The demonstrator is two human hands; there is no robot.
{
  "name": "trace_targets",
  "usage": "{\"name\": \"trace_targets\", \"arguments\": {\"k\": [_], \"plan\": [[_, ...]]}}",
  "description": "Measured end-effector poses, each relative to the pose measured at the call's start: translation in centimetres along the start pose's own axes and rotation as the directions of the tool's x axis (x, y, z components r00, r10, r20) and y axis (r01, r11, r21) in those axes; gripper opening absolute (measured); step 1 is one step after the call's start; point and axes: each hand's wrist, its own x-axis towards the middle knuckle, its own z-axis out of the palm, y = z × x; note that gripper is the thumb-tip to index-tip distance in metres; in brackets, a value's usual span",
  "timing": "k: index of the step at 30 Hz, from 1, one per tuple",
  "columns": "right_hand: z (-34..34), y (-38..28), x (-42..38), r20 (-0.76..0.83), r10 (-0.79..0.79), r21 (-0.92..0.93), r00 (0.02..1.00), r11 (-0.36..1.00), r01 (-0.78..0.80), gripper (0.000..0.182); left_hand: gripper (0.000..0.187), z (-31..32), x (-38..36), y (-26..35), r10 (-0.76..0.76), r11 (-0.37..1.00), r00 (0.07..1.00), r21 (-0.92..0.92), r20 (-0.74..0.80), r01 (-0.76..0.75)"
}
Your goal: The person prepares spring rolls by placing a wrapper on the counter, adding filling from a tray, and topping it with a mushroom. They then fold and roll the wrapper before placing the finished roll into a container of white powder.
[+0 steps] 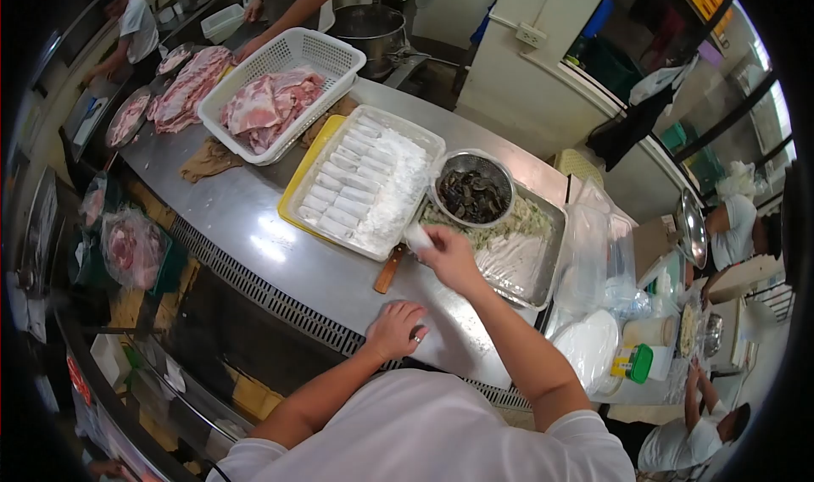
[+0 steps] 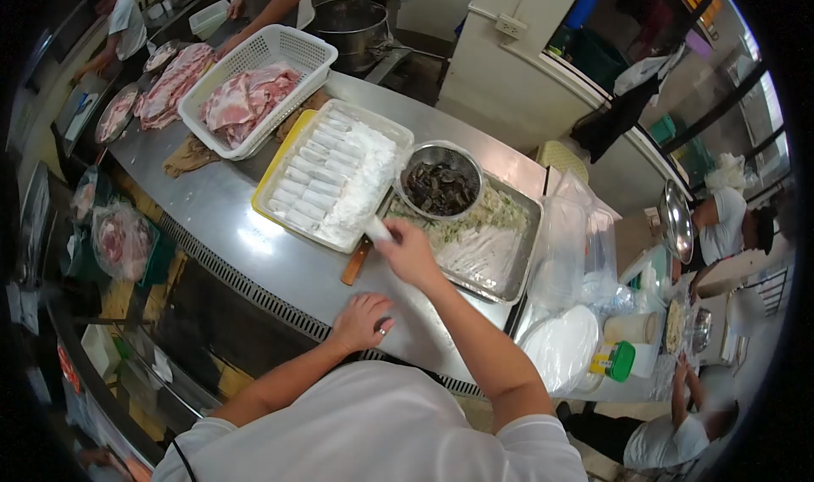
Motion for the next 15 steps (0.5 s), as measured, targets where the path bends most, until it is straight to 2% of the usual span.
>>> {"name": "trace_targets", "arguments": {"k": [1,6,11,12,15], "plan": [[0.4,-1.2,2.8,-0.019,-0.039,-0.02,0.999,0.999,0.039,0.041,0.044,0.0,0.0,0.0,-0.008,1.0,1.0,-0.015,0.006,0.008],[2.1,-4.2,15.7,-0.179,-0.202,-0.404,0.963,0.908,0.115,0.038,0.043,-0.1,-0.1,-0.3,-0.005,0.999,1.0,-0.043,0.0,0.005],[4.2,-2.8,23.5,-0.135,-0.416,-0.657,0.9,0.717,0.233,0.035,0.043,0.0,-0.1,-0.4,-0.006,0.996,0.999,-0.086,-0.043,0.003],[4.6,-1.9,24.3,-0.08,-0.432,-0.7,0.899,0.666,0.258,0.038,0.043,0.1,-0.1,-0.5,-0.002,0.995,0.999,-0.1,-0.053,-0.003],[5.0,-0.7,25.8,0.0,-0.247,-0.738,0.969,0.654,0.167,0.04,0.042,-0.1,-0.1,-0.5,0.0,0.992,0.998,-0.123,-0.059,-0.007]]}}
